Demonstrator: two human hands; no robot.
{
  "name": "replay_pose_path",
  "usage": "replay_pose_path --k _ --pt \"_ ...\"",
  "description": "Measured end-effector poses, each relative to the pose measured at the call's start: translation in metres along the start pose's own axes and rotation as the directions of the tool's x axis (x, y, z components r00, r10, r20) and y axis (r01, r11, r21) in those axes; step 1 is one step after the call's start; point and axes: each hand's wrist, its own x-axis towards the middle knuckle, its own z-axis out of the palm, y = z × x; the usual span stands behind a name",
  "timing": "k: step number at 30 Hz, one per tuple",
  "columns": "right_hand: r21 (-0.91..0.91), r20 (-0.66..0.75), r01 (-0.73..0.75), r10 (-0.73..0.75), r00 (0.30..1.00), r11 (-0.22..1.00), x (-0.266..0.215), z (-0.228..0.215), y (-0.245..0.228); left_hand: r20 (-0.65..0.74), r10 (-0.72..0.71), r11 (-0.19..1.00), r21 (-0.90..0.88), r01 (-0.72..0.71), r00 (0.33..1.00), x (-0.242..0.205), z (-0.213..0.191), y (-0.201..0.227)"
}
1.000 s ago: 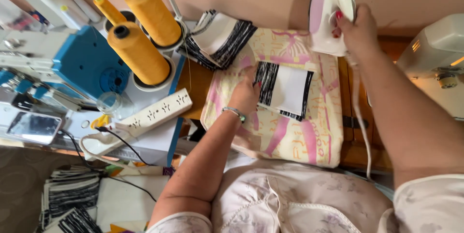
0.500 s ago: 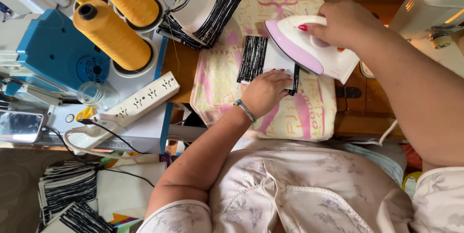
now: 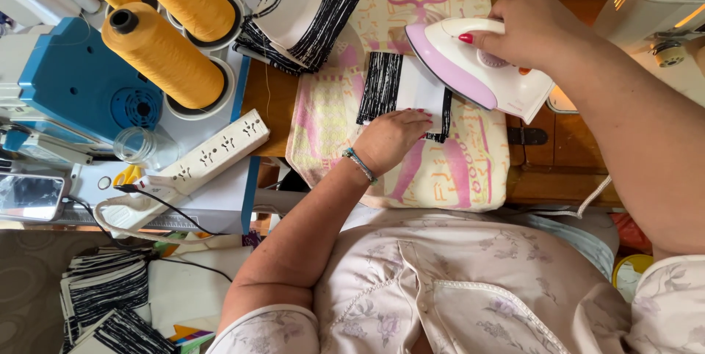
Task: The person irons a stack of black and white striped fabric pieces on a padded surface. They use a pink and white iron to smooth each piece, then fold the fabric in half and iron it again before stacking it with the others.
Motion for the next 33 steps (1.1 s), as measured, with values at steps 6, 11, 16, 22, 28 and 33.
replay_pose_path --k 6,11,16,22,28,33 --pt "0.03 0.035 -0.036 0.035 0.999 0.999 -0.003 -0.002 -0.005 -0.008 0.033 0.988 0.153 -0.032 0.999 -0.003 0.008 0.005" --pt "0.039 0.037 -0.027 0.025 0.999 0.999 -0.006 -0.002 -0.004 0.035 0.08 0.985 0.153 -0.084 0.996 0.003 0.001 0.007" --pt "0.039 0.052 -0.041 0.039 0.998 0.998 -0.006 -0.002 -0.001 0.032 0.096 0.975 0.2 -0.101 0.995 0.007 0.001 0.009" --pt "0.006 0.034 -0.022 0.022 0.999 1.0 -0.006 -0.003 0.001 -0.103 0.12 0.969 0.23 -0.094 0.987 0.006 -0.007 0.02" --pt "0.053 0.056 -0.029 0.026 0.998 0.998 -0.013 -0.006 -0.008 -0.12 0.129 0.953 0.29 -0.089 0.984 -0.003 -0.009 0.024" --pt "-0.055 0.119 -0.007 0.013 0.993 0.998 0.002 0.017 -0.004 -0.134 0.036 0.964 0.267 0.001 0.99 -0.01 -0.008 0.025"
